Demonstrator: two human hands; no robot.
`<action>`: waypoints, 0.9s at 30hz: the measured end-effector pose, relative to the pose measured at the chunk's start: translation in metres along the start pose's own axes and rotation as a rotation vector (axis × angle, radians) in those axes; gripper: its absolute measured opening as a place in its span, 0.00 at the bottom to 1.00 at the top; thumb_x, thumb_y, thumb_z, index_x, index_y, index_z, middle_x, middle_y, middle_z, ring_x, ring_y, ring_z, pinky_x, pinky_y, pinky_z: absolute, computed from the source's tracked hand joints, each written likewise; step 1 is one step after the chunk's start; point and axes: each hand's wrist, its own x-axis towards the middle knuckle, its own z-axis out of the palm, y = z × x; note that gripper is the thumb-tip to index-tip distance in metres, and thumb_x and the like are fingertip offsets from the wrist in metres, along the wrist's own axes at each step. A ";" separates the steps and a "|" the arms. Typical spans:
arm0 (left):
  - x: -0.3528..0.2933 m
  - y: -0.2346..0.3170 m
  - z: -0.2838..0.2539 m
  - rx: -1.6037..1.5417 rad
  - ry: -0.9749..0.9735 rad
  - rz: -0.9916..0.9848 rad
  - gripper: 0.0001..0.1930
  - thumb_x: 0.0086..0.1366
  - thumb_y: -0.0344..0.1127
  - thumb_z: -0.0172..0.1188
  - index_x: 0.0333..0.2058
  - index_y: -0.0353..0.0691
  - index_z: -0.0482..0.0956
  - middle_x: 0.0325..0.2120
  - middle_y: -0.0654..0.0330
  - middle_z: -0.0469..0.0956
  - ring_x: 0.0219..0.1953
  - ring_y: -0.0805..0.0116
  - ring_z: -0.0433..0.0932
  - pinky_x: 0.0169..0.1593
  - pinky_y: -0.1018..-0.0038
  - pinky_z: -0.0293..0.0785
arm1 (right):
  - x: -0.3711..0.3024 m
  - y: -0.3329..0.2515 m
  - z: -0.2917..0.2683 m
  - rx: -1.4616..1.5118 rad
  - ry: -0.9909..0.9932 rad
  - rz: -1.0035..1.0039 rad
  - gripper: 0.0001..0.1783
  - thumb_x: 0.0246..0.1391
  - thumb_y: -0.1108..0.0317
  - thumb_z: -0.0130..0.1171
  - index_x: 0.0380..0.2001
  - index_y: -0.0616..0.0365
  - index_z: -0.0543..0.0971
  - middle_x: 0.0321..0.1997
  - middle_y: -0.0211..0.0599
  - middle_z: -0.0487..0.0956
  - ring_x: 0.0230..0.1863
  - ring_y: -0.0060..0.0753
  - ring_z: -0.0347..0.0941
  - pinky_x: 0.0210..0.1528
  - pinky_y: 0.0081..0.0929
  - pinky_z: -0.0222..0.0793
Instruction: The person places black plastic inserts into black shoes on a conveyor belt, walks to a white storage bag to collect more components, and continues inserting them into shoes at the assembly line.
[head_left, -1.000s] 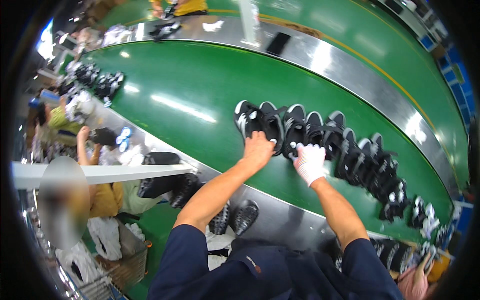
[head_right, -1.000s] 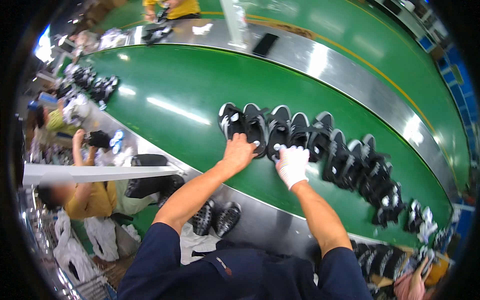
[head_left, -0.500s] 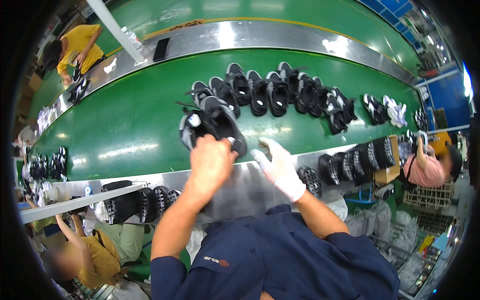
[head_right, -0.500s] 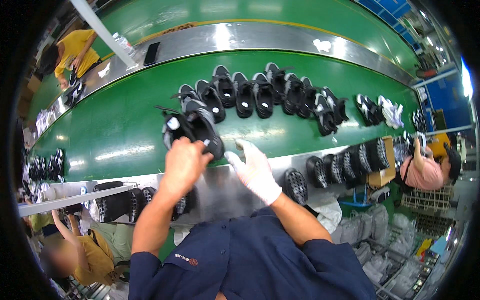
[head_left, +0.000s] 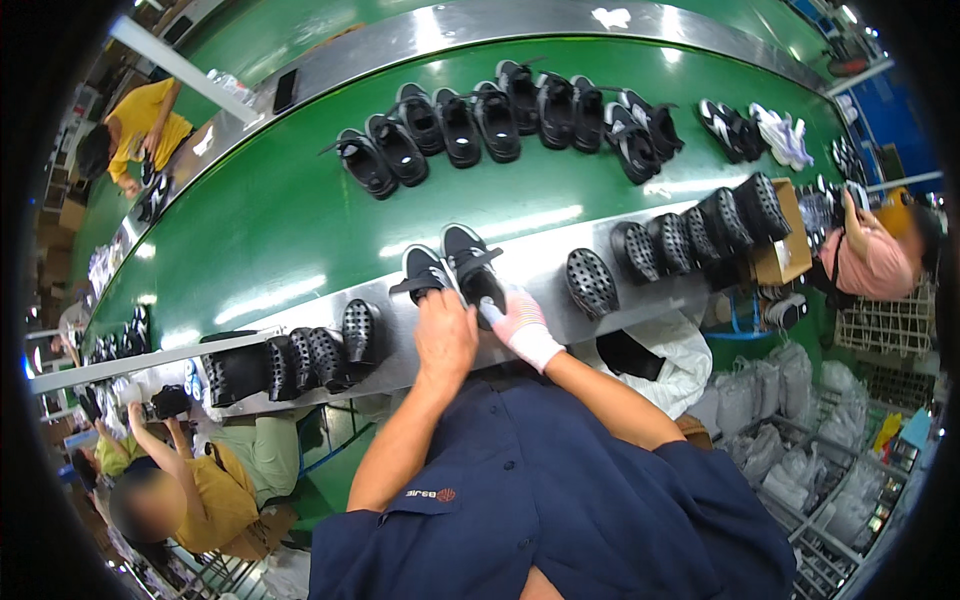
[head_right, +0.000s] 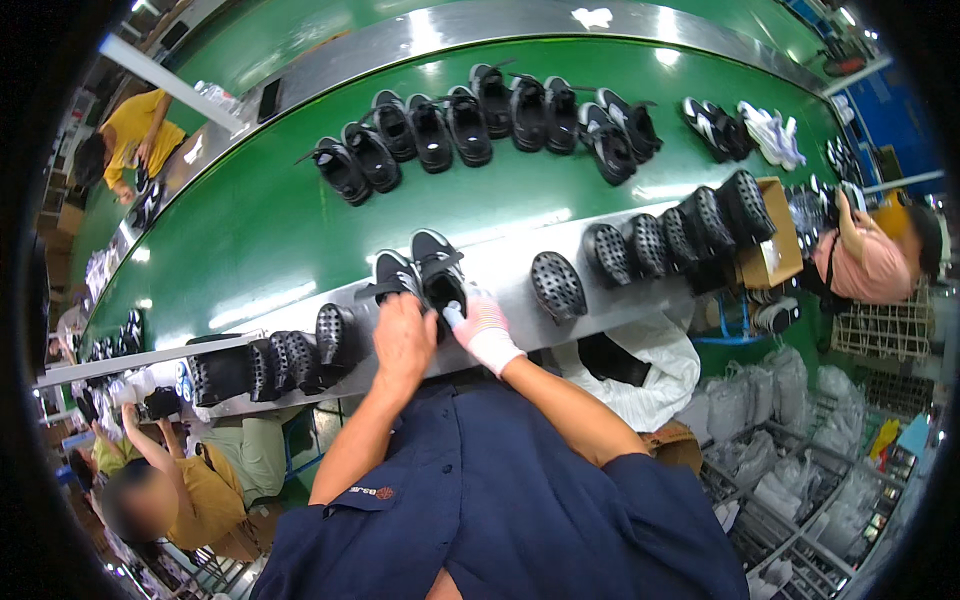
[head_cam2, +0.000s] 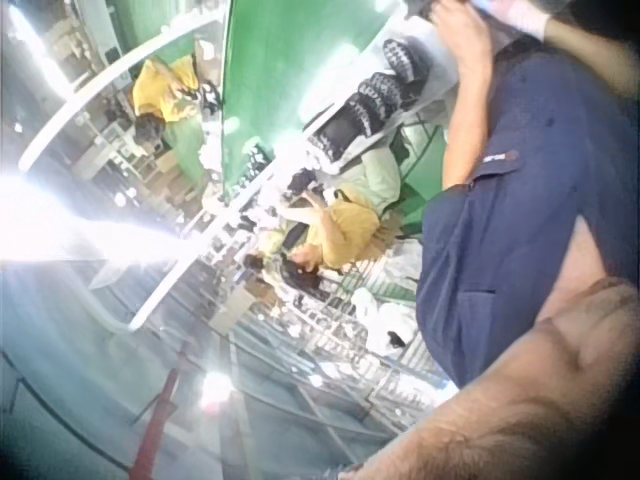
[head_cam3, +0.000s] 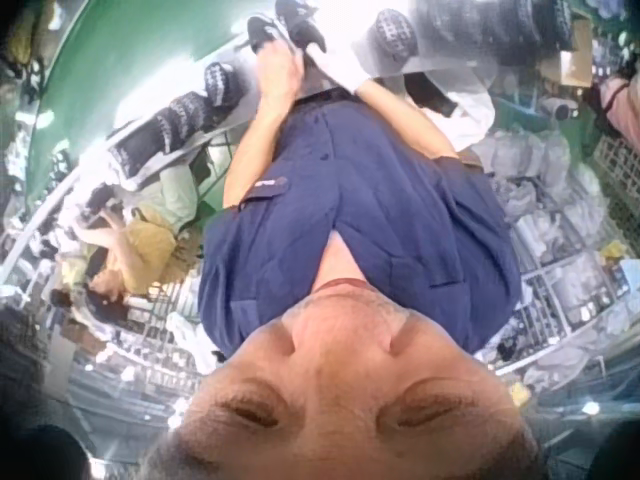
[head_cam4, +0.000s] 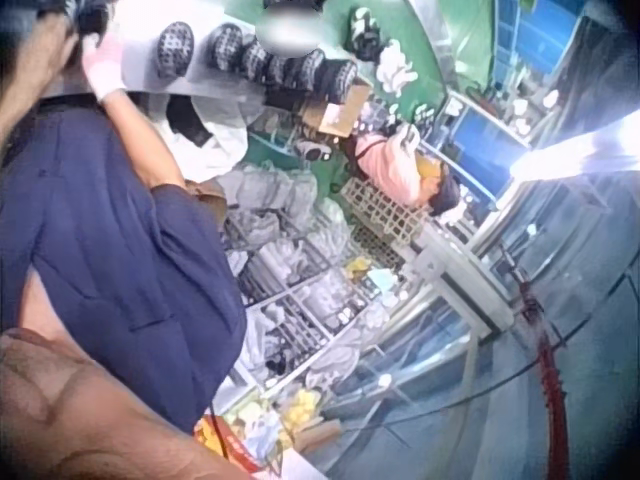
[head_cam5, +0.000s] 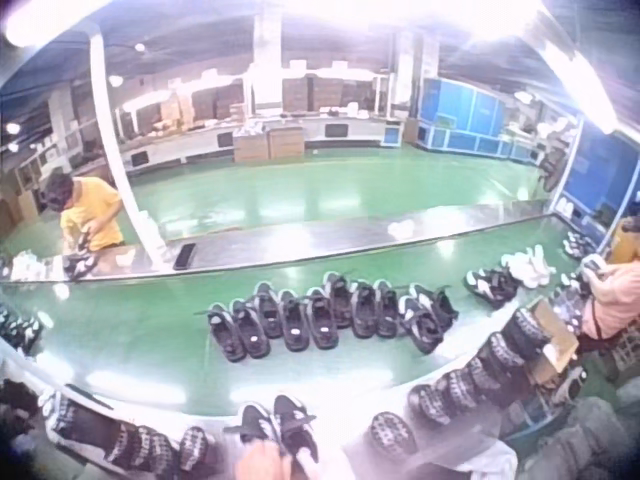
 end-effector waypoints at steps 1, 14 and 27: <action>0.015 0.002 -0.001 0.037 0.063 0.036 0.20 0.57 0.35 0.73 0.43 0.35 0.74 0.38 0.45 0.75 0.40 0.44 0.77 0.42 0.54 0.77 | -0.003 -0.003 -0.001 -0.044 0.006 0.037 0.25 0.59 0.57 0.61 0.52 0.66 0.77 0.50 0.62 0.80 0.53 0.64 0.75 0.57 0.51 0.72; 0.082 0.024 0.047 0.071 -0.099 0.099 0.12 0.59 0.31 0.64 0.41 0.36 0.81 0.35 0.46 0.83 0.44 0.45 0.79 0.49 0.55 0.78 | -0.090 0.056 -0.143 -0.448 0.473 -0.088 0.41 0.41 0.50 0.79 0.54 0.61 0.75 0.56 0.49 0.77 0.55 0.55 0.72 0.59 0.47 0.70; 0.083 0.099 0.085 -0.419 -0.505 0.055 0.38 0.66 0.44 0.68 0.68 0.29 0.65 0.52 0.37 0.79 0.51 0.49 0.81 0.55 0.63 0.78 | -0.091 0.090 -0.120 -0.367 0.418 0.043 0.61 0.39 0.46 0.80 0.72 0.62 0.60 0.71 0.56 0.66 0.67 0.61 0.65 0.69 0.49 0.64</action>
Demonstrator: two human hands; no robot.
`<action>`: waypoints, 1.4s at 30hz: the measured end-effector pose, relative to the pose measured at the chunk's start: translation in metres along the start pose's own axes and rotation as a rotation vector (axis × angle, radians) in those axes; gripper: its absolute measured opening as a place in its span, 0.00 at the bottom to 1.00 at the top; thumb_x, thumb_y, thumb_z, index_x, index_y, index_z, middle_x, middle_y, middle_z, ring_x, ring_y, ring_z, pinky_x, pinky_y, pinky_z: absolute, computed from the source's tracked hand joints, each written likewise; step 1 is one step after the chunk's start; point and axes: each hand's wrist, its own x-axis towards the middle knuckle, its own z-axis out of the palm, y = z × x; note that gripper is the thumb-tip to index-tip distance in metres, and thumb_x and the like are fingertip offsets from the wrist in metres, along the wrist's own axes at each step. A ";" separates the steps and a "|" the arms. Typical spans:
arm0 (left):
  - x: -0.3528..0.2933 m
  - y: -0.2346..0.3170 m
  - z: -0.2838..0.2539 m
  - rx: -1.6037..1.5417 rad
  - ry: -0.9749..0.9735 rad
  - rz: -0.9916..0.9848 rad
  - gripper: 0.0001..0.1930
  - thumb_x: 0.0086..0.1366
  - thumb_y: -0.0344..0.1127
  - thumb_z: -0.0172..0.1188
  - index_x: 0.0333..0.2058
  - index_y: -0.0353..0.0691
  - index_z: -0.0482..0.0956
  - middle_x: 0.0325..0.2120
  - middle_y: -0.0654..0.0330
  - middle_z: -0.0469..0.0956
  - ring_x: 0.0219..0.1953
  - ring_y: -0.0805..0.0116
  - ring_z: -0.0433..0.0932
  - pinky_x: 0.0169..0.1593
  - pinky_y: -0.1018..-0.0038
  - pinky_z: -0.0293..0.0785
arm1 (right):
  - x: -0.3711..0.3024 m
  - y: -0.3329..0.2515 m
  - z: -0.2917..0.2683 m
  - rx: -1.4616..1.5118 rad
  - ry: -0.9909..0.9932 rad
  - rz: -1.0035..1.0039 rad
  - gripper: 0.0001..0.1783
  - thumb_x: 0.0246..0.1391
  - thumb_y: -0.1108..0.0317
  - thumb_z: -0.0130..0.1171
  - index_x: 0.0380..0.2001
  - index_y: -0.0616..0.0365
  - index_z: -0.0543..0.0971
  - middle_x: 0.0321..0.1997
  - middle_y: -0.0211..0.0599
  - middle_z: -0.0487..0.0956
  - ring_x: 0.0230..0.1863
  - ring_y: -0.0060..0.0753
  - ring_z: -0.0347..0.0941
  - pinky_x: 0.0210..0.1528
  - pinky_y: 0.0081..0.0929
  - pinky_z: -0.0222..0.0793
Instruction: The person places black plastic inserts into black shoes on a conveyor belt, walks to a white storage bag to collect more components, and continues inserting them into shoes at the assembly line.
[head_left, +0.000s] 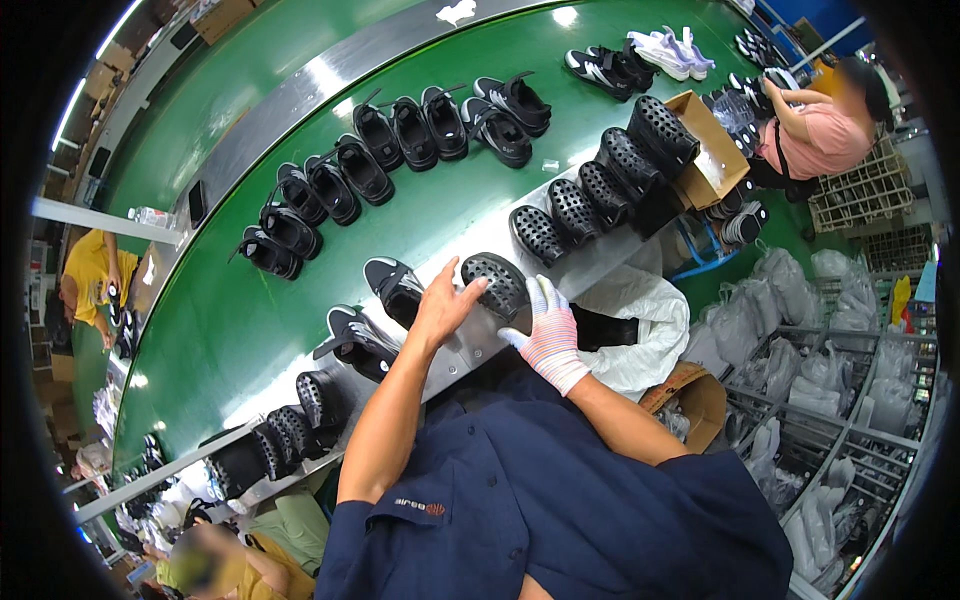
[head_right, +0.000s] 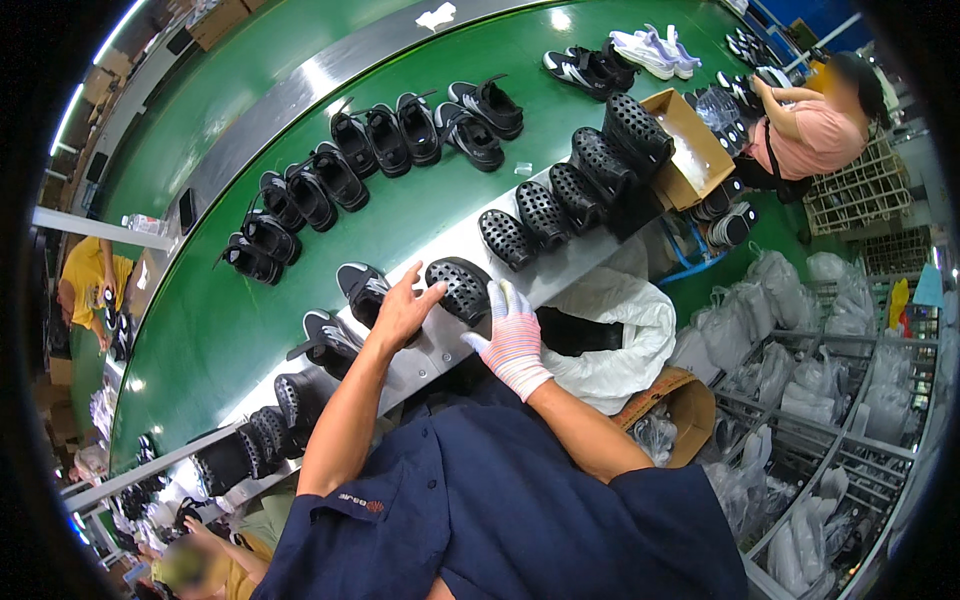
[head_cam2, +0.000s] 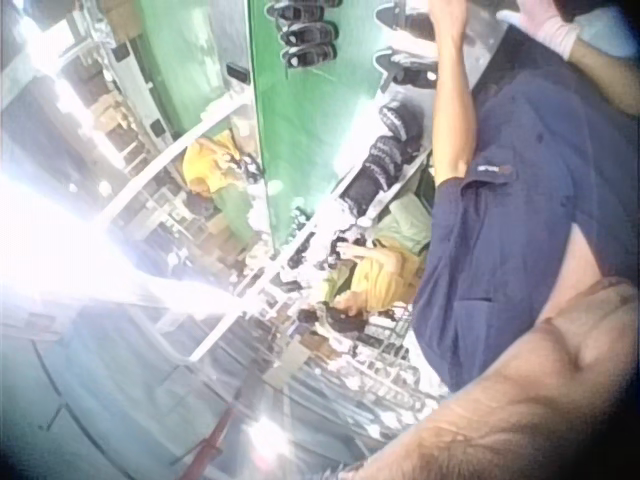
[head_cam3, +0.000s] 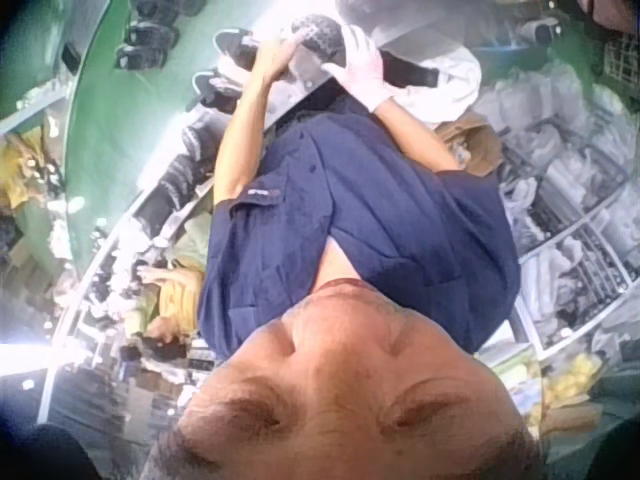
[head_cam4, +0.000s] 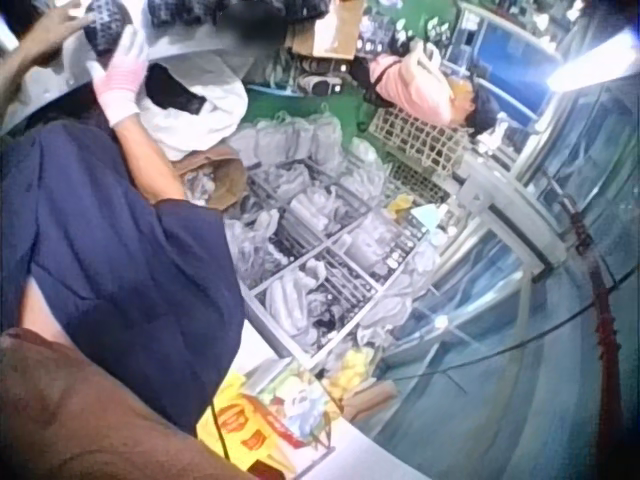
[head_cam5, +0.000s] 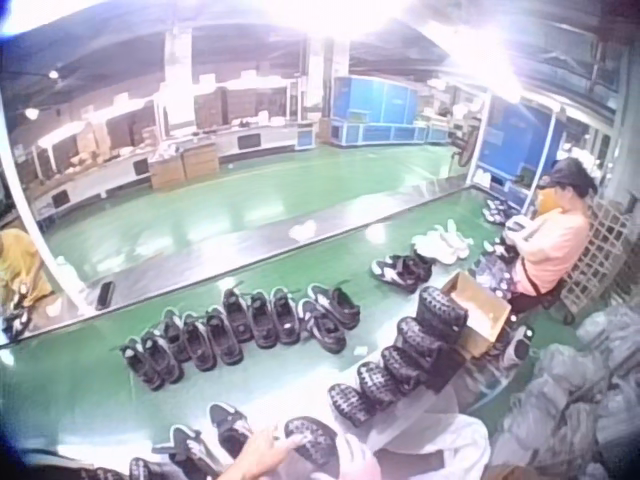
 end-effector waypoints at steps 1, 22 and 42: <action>0.009 -0.003 0.010 -0.574 -0.131 -0.160 0.37 0.67 0.41 0.67 0.69 0.28 0.64 0.57 0.37 0.77 0.52 0.55 0.83 0.53 0.66 0.80 | 0.003 -0.006 0.002 0.053 0.002 0.025 0.56 0.42 0.50 0.79 0.70 0.62 0.63 0.70 0.55 0.67 0.67 0.61 0.66 0.68 0.48 0.65; 0.036 0.007 0.036 -0.208 0.021 0.164 0.30 0.58 0.38 0.74 0.59 0.38 0.78 0.41 0.46 0.85 0.42 0.54 0.85 0.47 0.63 0.81 | 0.002 -0.023 -0.009 -0.108 0.312 -0.002 0.40 0.50 0.55 0.74 0.61 0.64 0.73 0.60 0.53 0.76 0.59 0.59 0.72 0.62 0.47 0.71; -0.049 -0.008 -0.068 -1.272 0.035 -0.439 0.15 0.72 0.31 0.63 0.52 0.29 0.80 0.35 0.62 0.82 0.32 0.75 0.81 0.37 0.74 0.82 | 0.033 -0.096 -0.046 0.186 -0.351 -0.262 0.21 0.59 0.49 0.65 0.36 0.58 0.77 0.29 0.47 0.81 0.32 0.54 0.80 0.35 0.46 0.76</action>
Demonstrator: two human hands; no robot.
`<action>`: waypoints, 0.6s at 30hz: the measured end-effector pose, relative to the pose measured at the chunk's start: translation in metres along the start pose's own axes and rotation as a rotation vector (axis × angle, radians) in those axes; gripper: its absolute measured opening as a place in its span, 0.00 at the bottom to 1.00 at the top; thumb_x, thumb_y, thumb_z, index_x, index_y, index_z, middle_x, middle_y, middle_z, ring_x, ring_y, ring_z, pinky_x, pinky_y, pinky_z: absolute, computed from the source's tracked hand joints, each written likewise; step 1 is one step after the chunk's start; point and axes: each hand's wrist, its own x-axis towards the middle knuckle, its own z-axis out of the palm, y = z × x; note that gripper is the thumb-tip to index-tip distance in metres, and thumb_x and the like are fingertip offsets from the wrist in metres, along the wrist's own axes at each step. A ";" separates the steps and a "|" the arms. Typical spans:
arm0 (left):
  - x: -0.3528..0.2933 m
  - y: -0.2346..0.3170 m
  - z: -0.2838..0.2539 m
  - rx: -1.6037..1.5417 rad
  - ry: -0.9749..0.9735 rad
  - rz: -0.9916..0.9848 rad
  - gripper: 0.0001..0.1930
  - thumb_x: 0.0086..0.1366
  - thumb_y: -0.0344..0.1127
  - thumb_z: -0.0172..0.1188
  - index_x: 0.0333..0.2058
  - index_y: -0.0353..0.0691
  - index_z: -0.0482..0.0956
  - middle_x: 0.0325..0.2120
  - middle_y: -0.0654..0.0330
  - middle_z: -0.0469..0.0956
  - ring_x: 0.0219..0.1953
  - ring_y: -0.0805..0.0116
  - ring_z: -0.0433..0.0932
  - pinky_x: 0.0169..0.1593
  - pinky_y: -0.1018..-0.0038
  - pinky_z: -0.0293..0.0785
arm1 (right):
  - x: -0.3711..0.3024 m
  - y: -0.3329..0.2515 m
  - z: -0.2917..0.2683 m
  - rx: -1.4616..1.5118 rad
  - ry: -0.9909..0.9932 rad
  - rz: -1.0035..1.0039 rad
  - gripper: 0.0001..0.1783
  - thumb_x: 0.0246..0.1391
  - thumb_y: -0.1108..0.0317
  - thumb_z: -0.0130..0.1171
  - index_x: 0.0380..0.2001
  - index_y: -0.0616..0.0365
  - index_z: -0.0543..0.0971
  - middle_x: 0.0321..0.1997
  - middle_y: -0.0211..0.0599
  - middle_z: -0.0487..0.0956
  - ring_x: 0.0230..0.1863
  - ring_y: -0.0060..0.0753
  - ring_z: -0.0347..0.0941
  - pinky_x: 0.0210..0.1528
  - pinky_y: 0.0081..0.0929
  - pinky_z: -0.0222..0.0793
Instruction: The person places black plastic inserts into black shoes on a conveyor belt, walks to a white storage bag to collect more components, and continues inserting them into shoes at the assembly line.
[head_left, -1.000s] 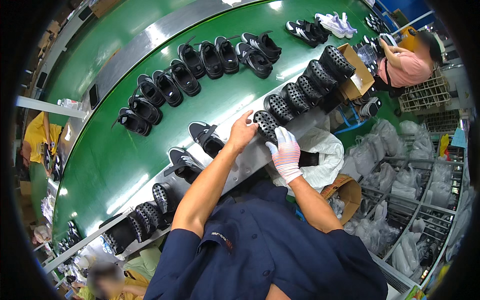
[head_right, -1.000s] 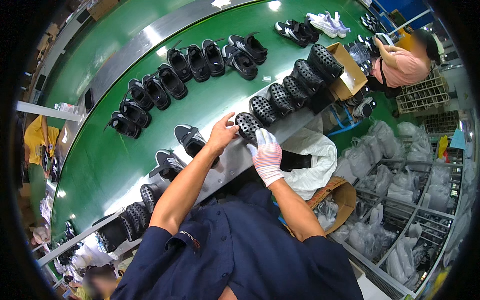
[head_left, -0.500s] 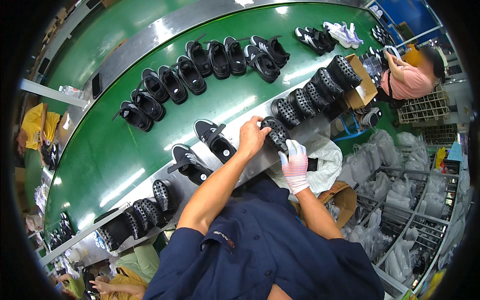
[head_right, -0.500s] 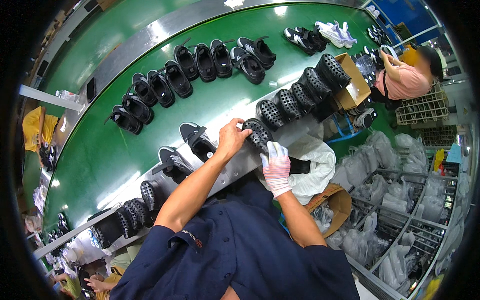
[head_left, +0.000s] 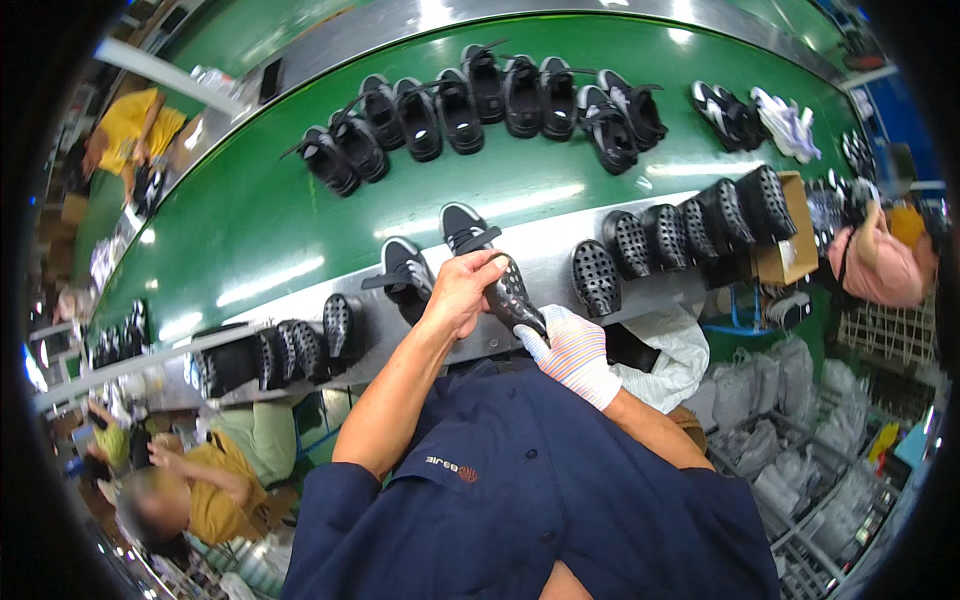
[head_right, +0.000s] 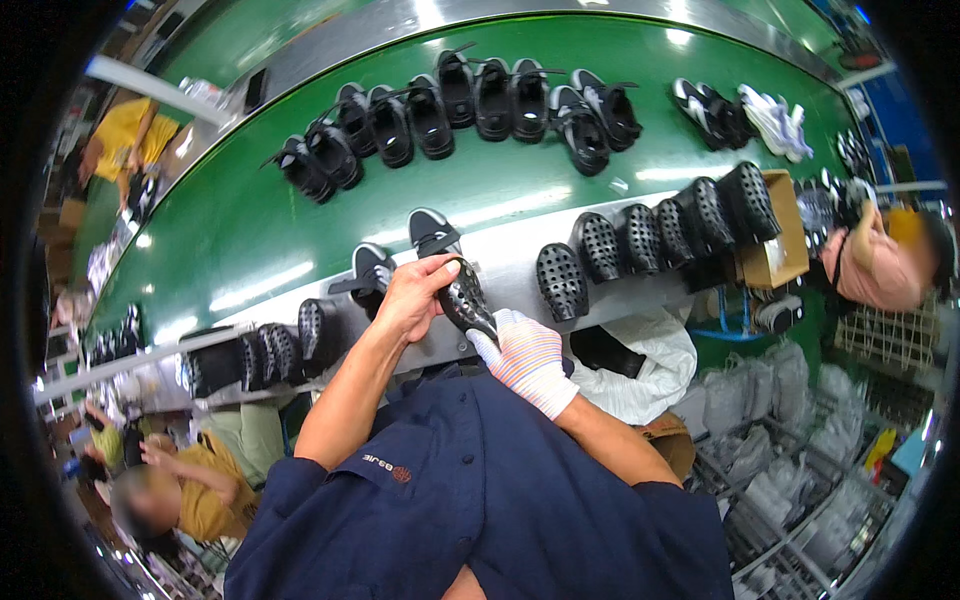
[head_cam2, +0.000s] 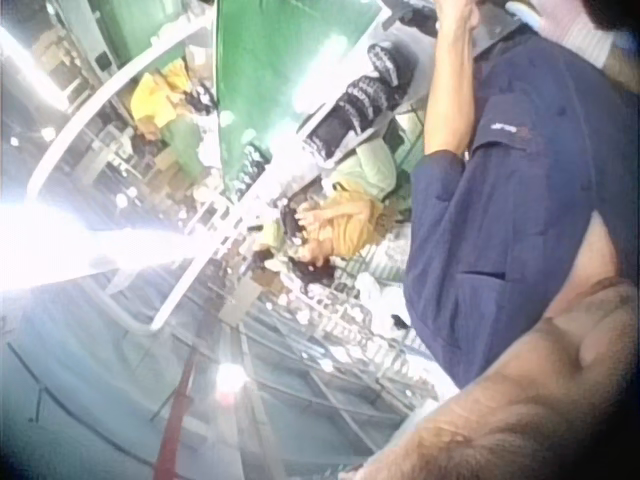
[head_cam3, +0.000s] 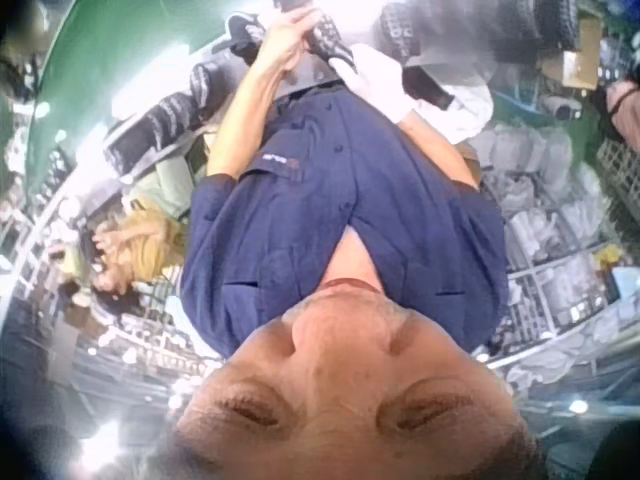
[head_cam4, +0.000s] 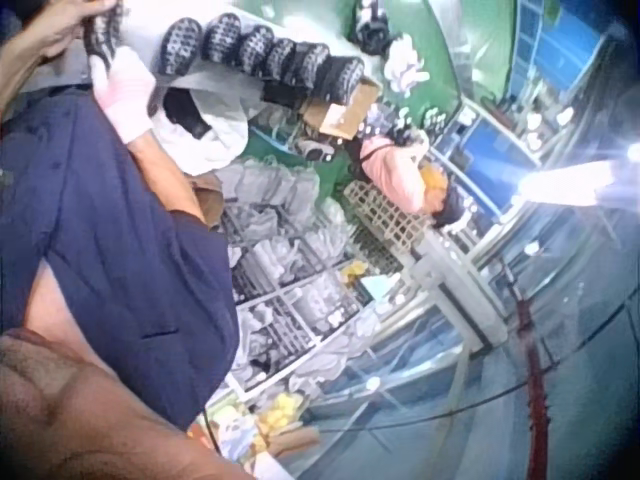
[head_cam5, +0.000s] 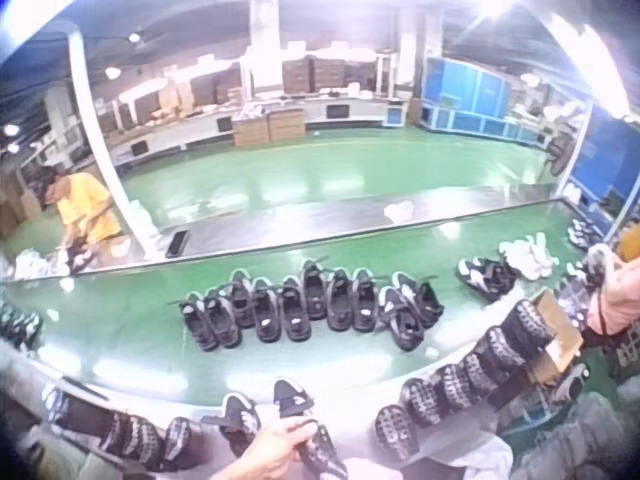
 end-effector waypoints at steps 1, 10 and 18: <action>-0.001 -0.004 -0.008 0.025 0.009 0.008 0.14 0.72 0.32 0.63 0.52 0.29 0.81 0.34 0.64 0.81 0.32 0.76 0.80 0.36 0.75 0.80 | 0.002 -0.001 0.002 -0.007 -0.054 -0.019 0.21 0.60 0.49 0.65 0.35 0.58 0.77 0.29 0.48 0.81 0.32 0.56 0.80 0.36 0.47 0.75; 0.012 -0.014 -0.040 1.352 0.506 0.841 0.25 0.61 0.34 0.70 0.56 0.32 0.78 0.45 0.45 0.79 0.47 0.45 0.78 0.53 0.56 0.76 | 0.046 0.005 0.000 0.012 -0.468 0.090 0.25 0.62 0.45 0.59 0.36 0.61 0.78 0.34 0.58 0.83 0.41 0.66 0.80 0.46 0.53 0.75; 0.087 -0.001 -0.058 1.494 -0.172 0.853 0.06 0.57 0.27 0.59 0.28 0.30 0.81 0.29 0.40 0.80 0.37 0.40 0.77 0.49 0.53 0.74 | 0.098 0.004 0.062 -0.392 -0.210 0.002 0.16 0.61 0.57 0.60 0.32 0.61 0.82 0.31 0.55 0.83 0.38 0.59 0.82 0.40 0.54 0.76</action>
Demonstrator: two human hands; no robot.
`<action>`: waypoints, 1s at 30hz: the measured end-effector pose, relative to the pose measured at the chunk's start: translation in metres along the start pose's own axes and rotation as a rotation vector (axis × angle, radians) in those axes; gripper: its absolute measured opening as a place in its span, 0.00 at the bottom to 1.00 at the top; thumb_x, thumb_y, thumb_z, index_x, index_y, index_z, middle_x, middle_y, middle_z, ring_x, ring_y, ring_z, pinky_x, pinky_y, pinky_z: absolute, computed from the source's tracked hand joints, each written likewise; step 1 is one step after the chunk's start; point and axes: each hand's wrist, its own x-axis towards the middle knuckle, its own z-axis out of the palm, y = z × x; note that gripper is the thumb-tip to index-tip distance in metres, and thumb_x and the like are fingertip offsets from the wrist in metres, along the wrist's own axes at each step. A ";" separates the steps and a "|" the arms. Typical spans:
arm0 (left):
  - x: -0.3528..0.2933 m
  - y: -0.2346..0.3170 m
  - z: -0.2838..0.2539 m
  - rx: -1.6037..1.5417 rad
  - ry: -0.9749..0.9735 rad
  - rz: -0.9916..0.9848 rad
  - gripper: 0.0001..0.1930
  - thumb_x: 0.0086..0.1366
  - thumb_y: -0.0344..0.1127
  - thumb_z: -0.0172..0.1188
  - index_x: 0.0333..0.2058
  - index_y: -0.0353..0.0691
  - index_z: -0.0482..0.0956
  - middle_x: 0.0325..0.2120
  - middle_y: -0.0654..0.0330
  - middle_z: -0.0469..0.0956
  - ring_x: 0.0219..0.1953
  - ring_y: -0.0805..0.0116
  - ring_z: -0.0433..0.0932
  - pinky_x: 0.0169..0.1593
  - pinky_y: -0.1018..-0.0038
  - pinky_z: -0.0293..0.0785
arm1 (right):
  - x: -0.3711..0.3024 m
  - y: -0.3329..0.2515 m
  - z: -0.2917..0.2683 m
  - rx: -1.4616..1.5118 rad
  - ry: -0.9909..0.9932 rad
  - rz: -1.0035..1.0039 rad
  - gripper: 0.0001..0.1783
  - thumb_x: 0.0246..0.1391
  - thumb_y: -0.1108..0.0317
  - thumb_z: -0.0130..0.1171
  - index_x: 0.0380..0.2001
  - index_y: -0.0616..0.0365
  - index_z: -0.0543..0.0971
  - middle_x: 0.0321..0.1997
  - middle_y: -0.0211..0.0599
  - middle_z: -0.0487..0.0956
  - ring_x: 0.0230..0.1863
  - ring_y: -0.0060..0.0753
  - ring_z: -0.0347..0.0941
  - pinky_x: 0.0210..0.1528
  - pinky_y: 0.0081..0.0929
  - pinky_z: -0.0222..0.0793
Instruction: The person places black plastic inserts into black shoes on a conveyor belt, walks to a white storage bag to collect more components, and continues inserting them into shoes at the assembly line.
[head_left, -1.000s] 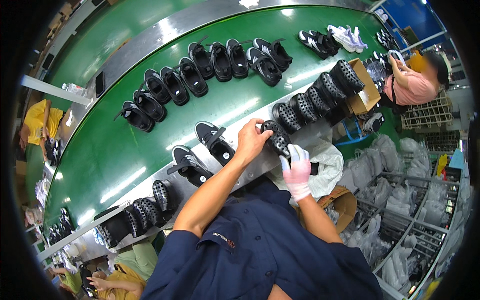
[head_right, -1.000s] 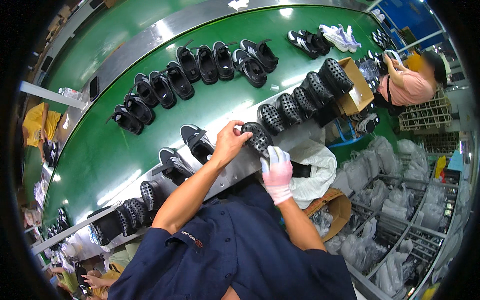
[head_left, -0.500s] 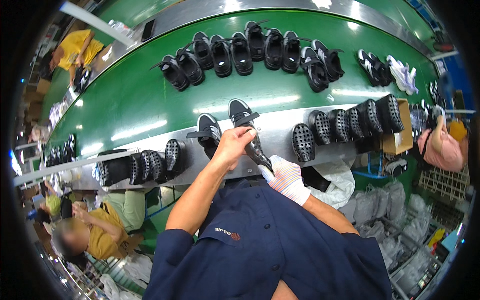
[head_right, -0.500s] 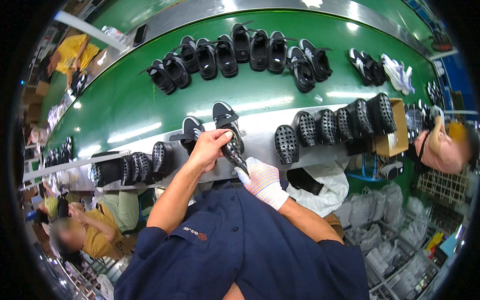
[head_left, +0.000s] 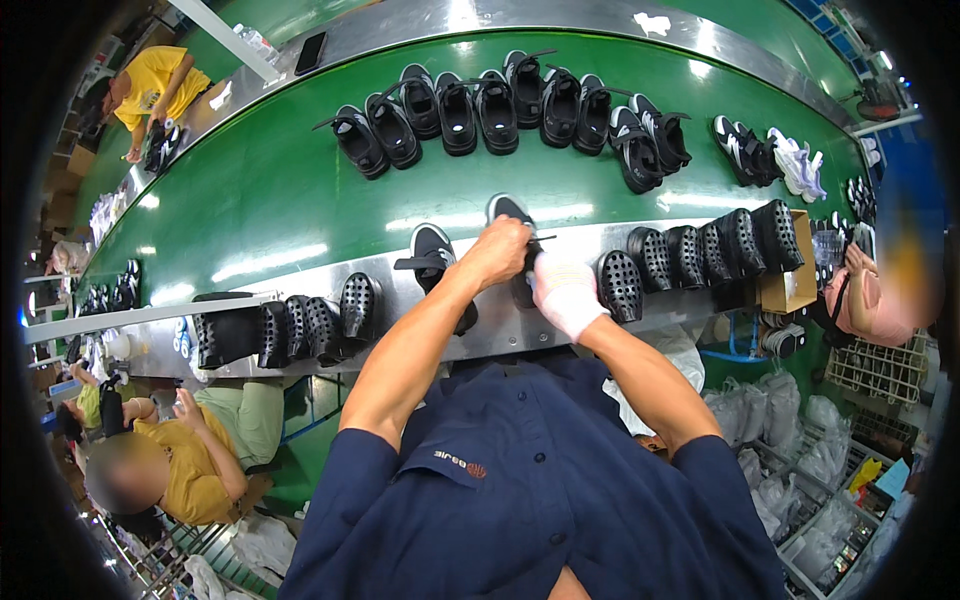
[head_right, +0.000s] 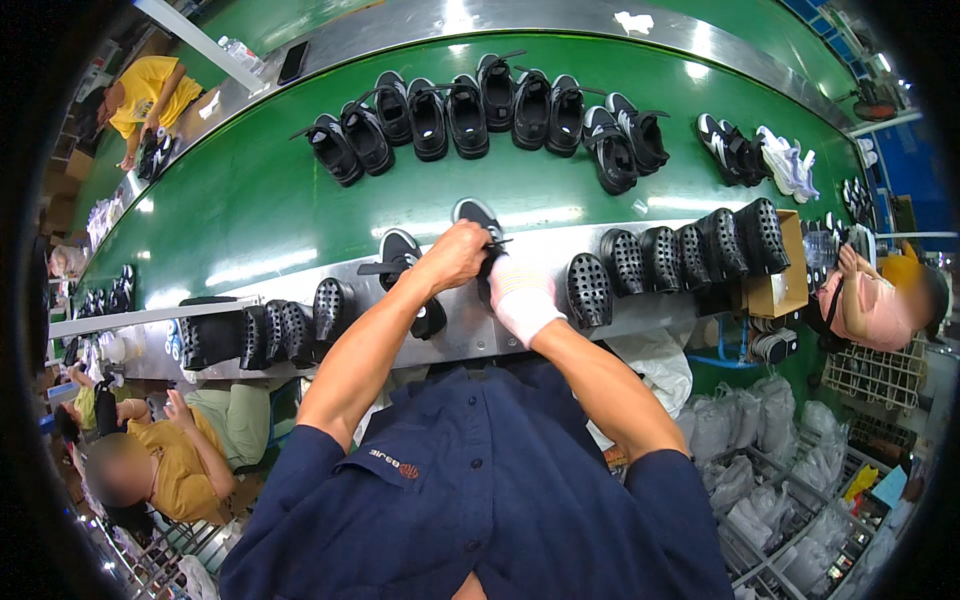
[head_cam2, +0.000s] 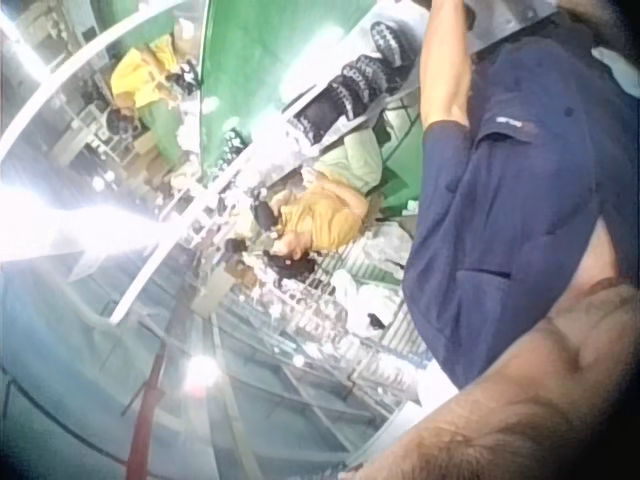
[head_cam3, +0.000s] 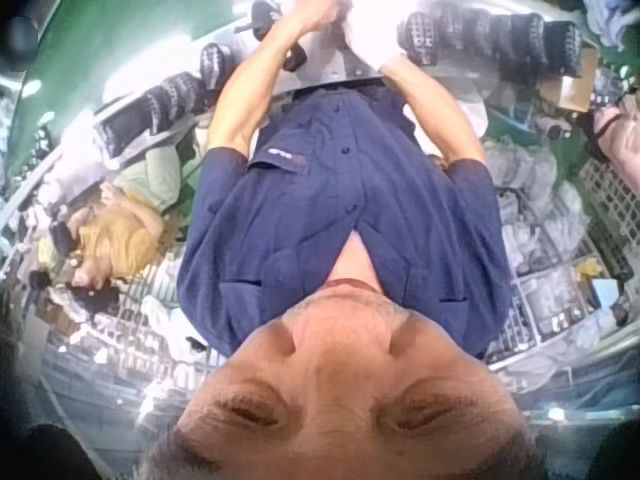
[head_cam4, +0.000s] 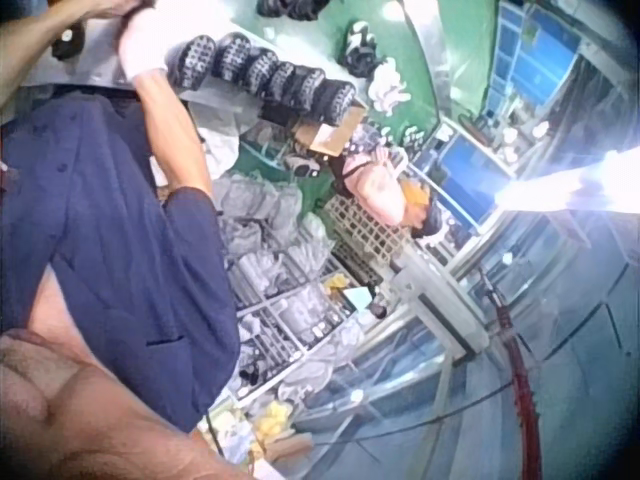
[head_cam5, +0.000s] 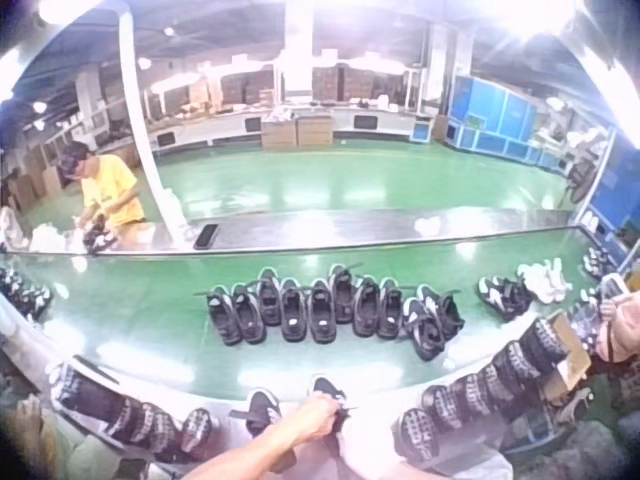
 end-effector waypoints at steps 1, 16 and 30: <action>0.010 0.011 -0.003 0.005 -0.032 -0.055 0.07 0.58 0.27 0.57 0.29 0.29 0.81 0.29 0.40 0.80 0.39 0.40 0.78 0.51 0.54 0.73 | 0.009 -0.002 0.012 0.007 0.005 0.048 0.12 0.61 0.61 0.60 0.36 0.60 0.81 0.31 0.52 0.84 0.37 0.60 0.82 0.38 0.56 0.77; -0.029 0.032 0.046 -0.192 0.303 -0.866 0.38 0.53 0.28 0.69 0.62 0.27 0.63 0.32 0.38 0.84 0.39 0.36 0.84 0.47 0.50 0.80 | 0.032 0.012 0.044 0.196 0.040 0.268 0.22 0.58 0.61 0.63 0.51 0.63 0.76 0.36 0.58 0.84 0.42 0.65 0.81 0.47 0.53 0.77; -0.147 0.026 0.046 -0.112 0.401 -1.036 0.34 0.65 0.37 0.64 0.66 0.28 0.65 0.45 0.35 0.74 0.47 0.36 0.78 0.50 0.50 0.77 | 0.023 0.009 0.059 0.071 0.026 0.018 0.16 0.54 0.60 0.63 0.39 0.61 0.81 0.37 0.57 0.84 0.42 0.62 0.81 0.47 0.52 0.77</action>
